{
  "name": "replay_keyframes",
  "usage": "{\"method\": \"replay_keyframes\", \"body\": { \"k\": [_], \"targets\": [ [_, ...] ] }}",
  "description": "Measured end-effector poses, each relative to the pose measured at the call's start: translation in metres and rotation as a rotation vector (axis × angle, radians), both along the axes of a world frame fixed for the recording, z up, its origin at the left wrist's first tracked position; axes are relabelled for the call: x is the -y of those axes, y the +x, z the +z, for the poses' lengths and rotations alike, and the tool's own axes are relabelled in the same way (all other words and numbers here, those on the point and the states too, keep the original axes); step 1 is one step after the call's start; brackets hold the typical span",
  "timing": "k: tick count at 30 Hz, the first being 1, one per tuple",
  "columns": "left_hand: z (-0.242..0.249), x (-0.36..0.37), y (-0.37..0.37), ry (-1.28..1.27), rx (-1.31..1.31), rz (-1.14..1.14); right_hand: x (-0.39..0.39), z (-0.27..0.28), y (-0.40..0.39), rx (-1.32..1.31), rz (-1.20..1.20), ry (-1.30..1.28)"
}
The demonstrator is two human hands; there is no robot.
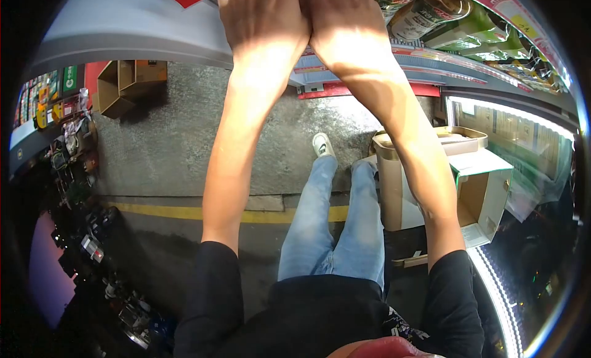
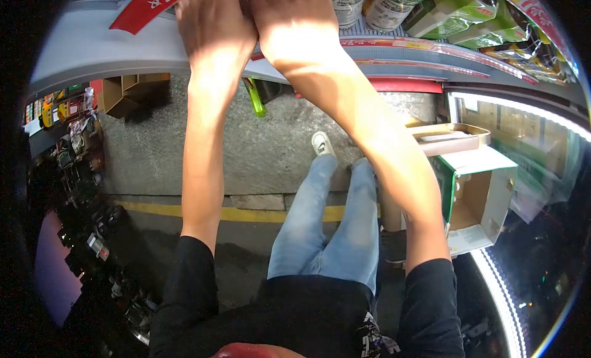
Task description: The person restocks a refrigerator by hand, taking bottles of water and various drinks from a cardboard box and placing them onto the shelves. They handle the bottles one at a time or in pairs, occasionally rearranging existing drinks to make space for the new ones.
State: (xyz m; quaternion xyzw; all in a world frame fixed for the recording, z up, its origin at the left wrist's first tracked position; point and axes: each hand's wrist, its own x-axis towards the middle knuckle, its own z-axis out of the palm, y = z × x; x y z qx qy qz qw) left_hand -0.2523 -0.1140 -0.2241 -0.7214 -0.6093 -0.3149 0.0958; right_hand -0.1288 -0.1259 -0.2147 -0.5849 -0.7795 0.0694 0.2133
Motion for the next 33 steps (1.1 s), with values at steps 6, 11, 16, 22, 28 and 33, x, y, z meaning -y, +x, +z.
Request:
{"method": "replay_keyframes", "body": {
  "k": [6,11,16,22,28,33],
  "targets": [
    [0.009,0.020,0.003,0.009,-0.026,0.014,0.009,-0.007,-0.003,-0.051,-0.041,0.107],
    [0.004,0.006,0.005,0.025,-0.051,0.013,0.034,0.000,0.006,-0.319,0.063,0.259],
    [0.015,0.028,0.005,0.029,-0.089,0.020,0.035,-0.017,0.009,-0.370,0.093,0.355],
    [0.004,0.038,0.000,0.127,0.113,-0.157,0.040,-0.025,0.014,-0.274,-0.048,0.335],
    [-0.008,0.059,-0.001,0.101,0.137,-0.122,0.045,-0.052,0.024,-0.116,0.037,0.237],
    [-0.006,0.075,-0.001,0.174,0.078,-0.203,0.048,-0.074,0.043,-0.111,0.083,0.258]
  ]
}}
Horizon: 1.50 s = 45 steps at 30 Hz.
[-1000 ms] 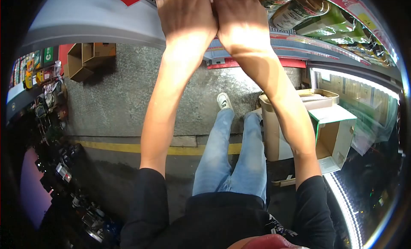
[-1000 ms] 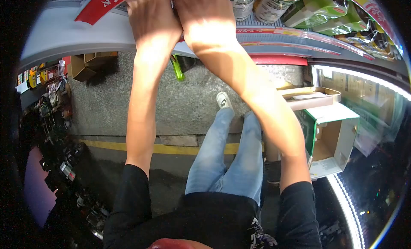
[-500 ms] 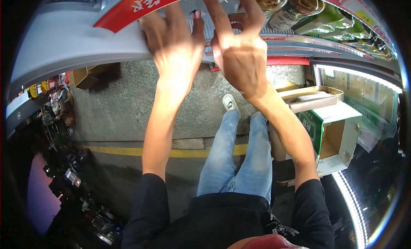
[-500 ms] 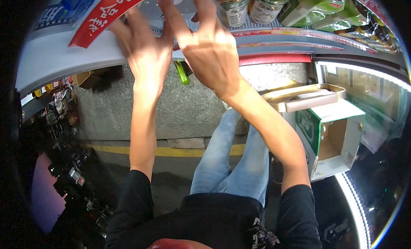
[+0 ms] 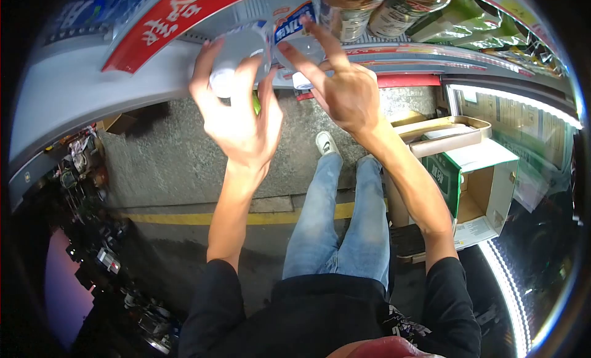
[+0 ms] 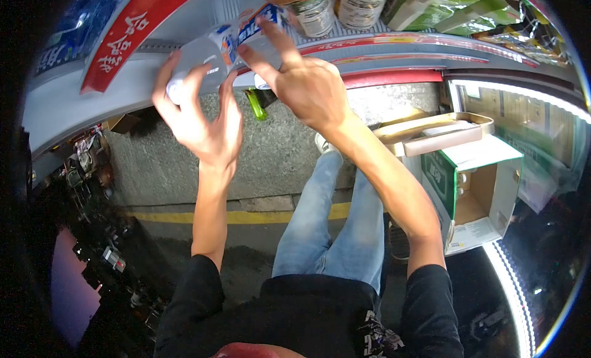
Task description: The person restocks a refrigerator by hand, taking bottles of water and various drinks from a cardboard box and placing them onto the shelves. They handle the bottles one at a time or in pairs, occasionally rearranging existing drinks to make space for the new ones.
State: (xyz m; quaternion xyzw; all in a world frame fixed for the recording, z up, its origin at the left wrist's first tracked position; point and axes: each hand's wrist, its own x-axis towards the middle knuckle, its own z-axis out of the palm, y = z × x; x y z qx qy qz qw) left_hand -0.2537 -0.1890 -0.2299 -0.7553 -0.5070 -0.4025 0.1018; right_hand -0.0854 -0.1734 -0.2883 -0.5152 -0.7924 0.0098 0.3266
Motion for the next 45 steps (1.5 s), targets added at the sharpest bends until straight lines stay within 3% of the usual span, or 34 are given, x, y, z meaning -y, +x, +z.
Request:
{"method": "replay_keyframes", "body": {
  "k": [2,5,7,8,9,11,12,13,15,17,18,19,21,23,25,27,29,30,35,37,39,42,43,45],
  "targets": [
    [0.000,0.016,0.004,0.050,-0.020,0.015,-0.001,-0.008,0.014,-0.121,0.206,0.156],
    [0.029,0.050,-0.002,0.037,-0.080,-0.043,0.023,0.007,0.032,-0.218,0.230,0.128],
    [0.067,0.087,0.005,-0.122,-0.133,0.165,0.054,0.034,0.057,-0.289,0.221,0.173],
    [0.072,0.091,0.007,-0.144,-0.135,0.126,0.074,0.051,0.072,-0.361,0.207,0.139],
    [0.077,0.089,0.009,0.003,-0.041,-0.070,0.091,0.063,0.089,-0.428,0.182,0.106],
    [0.083,0.091,0.019,0.253,0.219,-0.465,0.128,0.070,0.135,-0.842,0.196,0.013],
    [0.076,0.116,0.026,0.093,0.409,-0.225,0.157,0.071,0.152,-1.147,0.127,-0.236],
    [0.070,0.123,0.010,-0.024,0.244,-0.291,0.186,0.067,0.165,-1.455,0.046,-0.474],
    [0.030,0.150,0.083,-0.478,0.966,-0.230,0.228,0.052,0.192,-1.962,-0.283,-0.688],
    [0.010,0.173,0.127,-1.241,1.447,0.258,0.281,0.025,0.215,-2.209,-0.473,-0.820],
    [-0.015,0.186,0.146,-1.443,1.524,0.256,0.303,0.020,0.226,-2.351,-0.524,-0.859],
    [-0.035,0.196,0.168,-1.643,1.587,0.264,0.338,0.006,0.244,-2.540,-0.375,-0.870],
    [-0.040,0.203,0.211,-2.050,1.831,0.023,0.386,-0.002,0.269,-2.632,-0.544,-0.781],
    [-0.042,0.206,0.256,-2.175,1.758,0.066,0.411,-0.002,0.290,-2.809,-0.446,-0.437],
    [-0.044,0.203,0.289,-2.454,1.637,-0.234,0.415,0.010,0.314,-2.775,-0.632,-0.310],
    [-0.036,0.195,0.339,-2.542,1.360,-0.250,0.401,0.029,0.345,-2.801,-0.433,-0.390],
    [-0.043,0.187,0.382,-2.684,1.004,-0.243,0.418,-0.009,0.370,-2.827,-0.582,-0.576],
    [-0.043,0.190,0.412,-2.578,0.929,-0.126,0.411,-0.013,0.382,-2.778,-0.787,-0.672],
    [-0.113,0.194,0.501,-2.460,0.703,-0.218,0.395,-0.069,0.436,-2.804,-0.816,-0.497],
    [-0.148,0.196,0.509,-2.472,0.676,-0.225,0.395,-0.114,0.459,-2.800,-0.793,-0.513],
    [-0.180,0.202,0.513,-2.442,0.625,-0.172,0.384,-0.173,0.467,-2.893,-1.021,-0.165],
    [-0.183,0.203,0.506,-2.547,0.507,-0.022,0.361,-0.244,0.492,-2.709,-1.373,0.141],
    [-0.183,0.201,0.505,-2.598,0.483,0.055,0.367,-0.289,0.507,-2.719,-1.385,0.148],
    [-0.186,0.200,0.504,-2.578,0.436,0.042,0.371,-0.369,0.524,-2.778,-1.545,0.422]
  ]
}}
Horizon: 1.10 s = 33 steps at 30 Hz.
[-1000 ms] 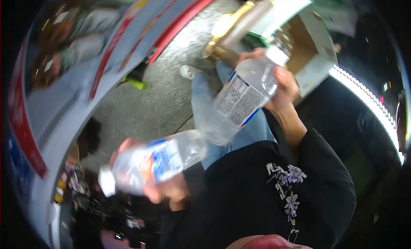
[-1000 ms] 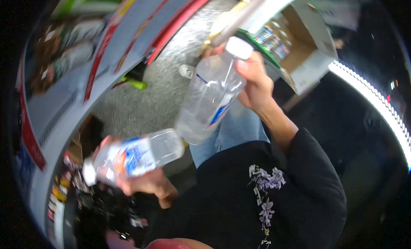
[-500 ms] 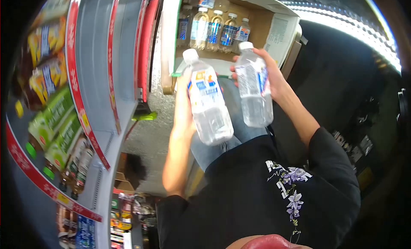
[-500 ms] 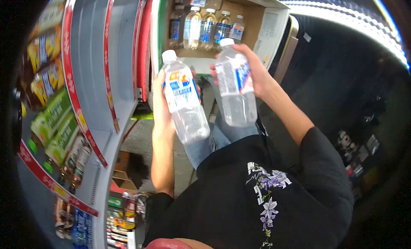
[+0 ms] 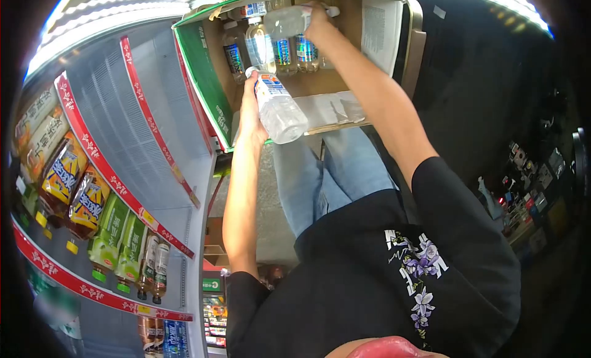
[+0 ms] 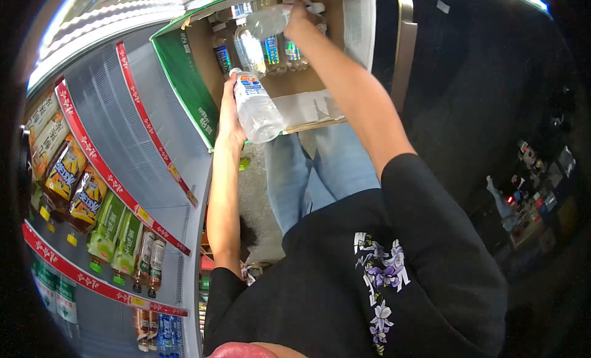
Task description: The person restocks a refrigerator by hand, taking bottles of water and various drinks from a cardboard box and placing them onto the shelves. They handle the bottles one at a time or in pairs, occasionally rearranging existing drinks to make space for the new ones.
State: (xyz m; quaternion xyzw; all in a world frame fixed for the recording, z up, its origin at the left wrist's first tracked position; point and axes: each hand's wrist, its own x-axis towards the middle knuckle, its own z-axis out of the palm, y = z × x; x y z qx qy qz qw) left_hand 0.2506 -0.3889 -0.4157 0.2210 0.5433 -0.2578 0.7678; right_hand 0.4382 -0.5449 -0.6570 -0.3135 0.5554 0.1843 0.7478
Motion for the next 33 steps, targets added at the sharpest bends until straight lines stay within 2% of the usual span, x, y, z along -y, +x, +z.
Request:
{"method": "replay_keyframes", "body": {
  "k": [1,11,16,19,21,22,23,24,26,27,30,32,33],
  "targets": [
    [0.000,0.000,0.002,0.002,0.003,0.024,-0.004,-0.003,-0.005,-0.008,-0.007,0.004],
    [-0.021,-0.004,-0.003,0.032,-0.020,0.016,0.004,-0.013,0.012,0.256,0.626,-0.649],
    [-0.027,-0.008,-0.006,0.032,0.004,0.028,0.016,0.019,-0.014,0.391,0.932,-0.952],
    [-0.031,-0.007,-0.006,0.157,0.034,0.056,0.015,0.041,-0.034,0.492,1.129,-1.151],
    [-0.032,-0.009,-0.006,0.135,0.036,0.041,-0.004,0.040,-0.061,0.319,1.257,-1.177],
    [-0.030,-0.008,-0.005,0.126,0.039,0.027,-0.017,0.067,-0.064,0.441,1.174,-0.751],
    [-0.020,-0.007,-0.001,0.162,0.025,0.034,-0.024,0.062,-0.061,0.362,1.520,-0.908],
    [-0.022,-0.006,-0.003,0.165,0.017,0.031,-0.034,0.071,-0.065,0.378,1.485,-0.707],
    [-0.029,-0.009,-0.005,0.168,0.029,0.026,-0.060,0.084,-0.082,0.465,1.343,-0.649],
    [-0.029,-0.009,-0.006,0.195,0.004,0.040,-0.076,0.083,-0.085,0.419,1.347,-0.671],
    [-0.031,-0.010,-0.009,0.180,0.004,0.064,-0.075,0.095,-0.083,0.316,1.119,0.039],
    [-0.038,-0.014,-0.013,0.181,0.045,0.081,-0.072,0.104,-0.081,0.266,1.091,0.124],
    [-0.034,-0.015,-0.010,0.177,0.086,0.099,-0.066,0.102,-0.081,0.373,1.314,0.024]
  ]
}}
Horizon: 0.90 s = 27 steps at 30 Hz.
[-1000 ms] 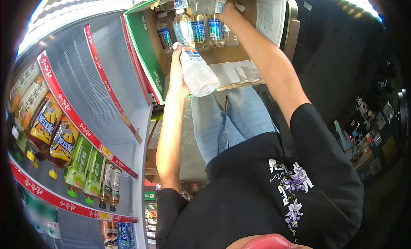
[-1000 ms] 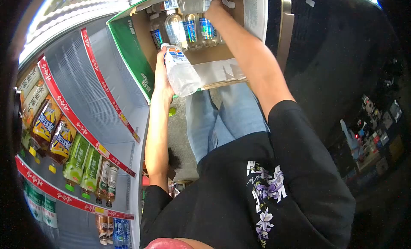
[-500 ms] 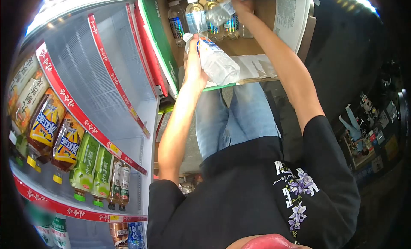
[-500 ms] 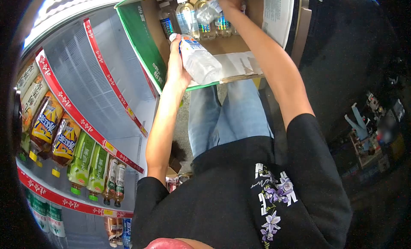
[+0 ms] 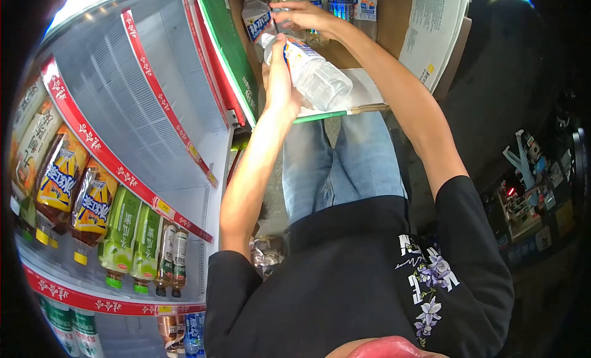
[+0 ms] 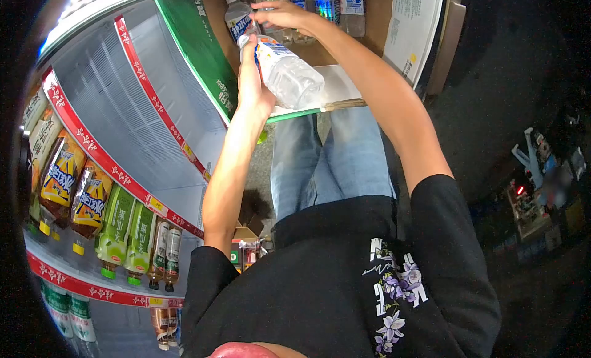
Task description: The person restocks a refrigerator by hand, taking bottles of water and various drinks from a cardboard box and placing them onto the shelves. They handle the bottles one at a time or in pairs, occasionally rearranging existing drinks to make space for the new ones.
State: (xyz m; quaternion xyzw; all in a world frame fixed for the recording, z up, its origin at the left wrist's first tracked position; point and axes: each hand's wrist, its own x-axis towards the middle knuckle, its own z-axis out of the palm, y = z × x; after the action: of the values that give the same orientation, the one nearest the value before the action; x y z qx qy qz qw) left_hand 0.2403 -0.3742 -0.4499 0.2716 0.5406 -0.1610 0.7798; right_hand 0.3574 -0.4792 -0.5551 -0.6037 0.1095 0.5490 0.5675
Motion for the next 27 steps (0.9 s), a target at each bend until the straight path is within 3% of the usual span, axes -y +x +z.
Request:
{"method": "replay_keyframes", "body": {
  "k": [2,7,9,13,15,18,19,21,23,25,27],
  "targets": [
    [0.009,0.003,0.004,0.008,0.001,0.019,0.008,-0.005,-0.003,0.171,0.279,-0.062],
    [0.009,0.009,0.006,0.083,0.063,0.077,0.008,0.059,-0.011,-0.144,0.222,-0.074],
    [0.012,0.014,0.006,0.266,-0.008,0.092,0.016,0.063,-0.015,-0.472,0.058,0.264],
    [0.013,0.012,0.005,0.226,0.065,0.073,0.031,0.058,-0.005,-0.479,0.179,0.207],
    [0.003,0.018,0.001,0.280,0.161,-0.034,0.038,0.051,-0.004,-0.460,0.117,0.155],
    [0.014,0.031,0.005,0.498,0.094,-0.234,0.044,0.029,-0.001,-0.080,0.122,0.003],
    [0.012,0.030,0.002,0.500,0.089,-0.231,0.043,0.023,-0.003,-0.084,0.125,0.005],
    [0.010,0.025,0.000,0.445,0.286,-0.435,0.042,0.004,-0.010,0.266,0.175,-0.260],
    [0.013,0.032,0.002,0.527,0.347,-0.435,0.049,-0.012,-0.015,0.324,0.148,-0.208],
    [0.014,0.035,0.002,0.705,0.506,-0.689,0.053,-0.014,-0.009,0.325,0.259,-0.117],
    [0.020,0.040,0.003,0.700,0.515,-0.755,0.052,-0.021,-0.005,0.419,0.308,-0.150]
  ]
}}
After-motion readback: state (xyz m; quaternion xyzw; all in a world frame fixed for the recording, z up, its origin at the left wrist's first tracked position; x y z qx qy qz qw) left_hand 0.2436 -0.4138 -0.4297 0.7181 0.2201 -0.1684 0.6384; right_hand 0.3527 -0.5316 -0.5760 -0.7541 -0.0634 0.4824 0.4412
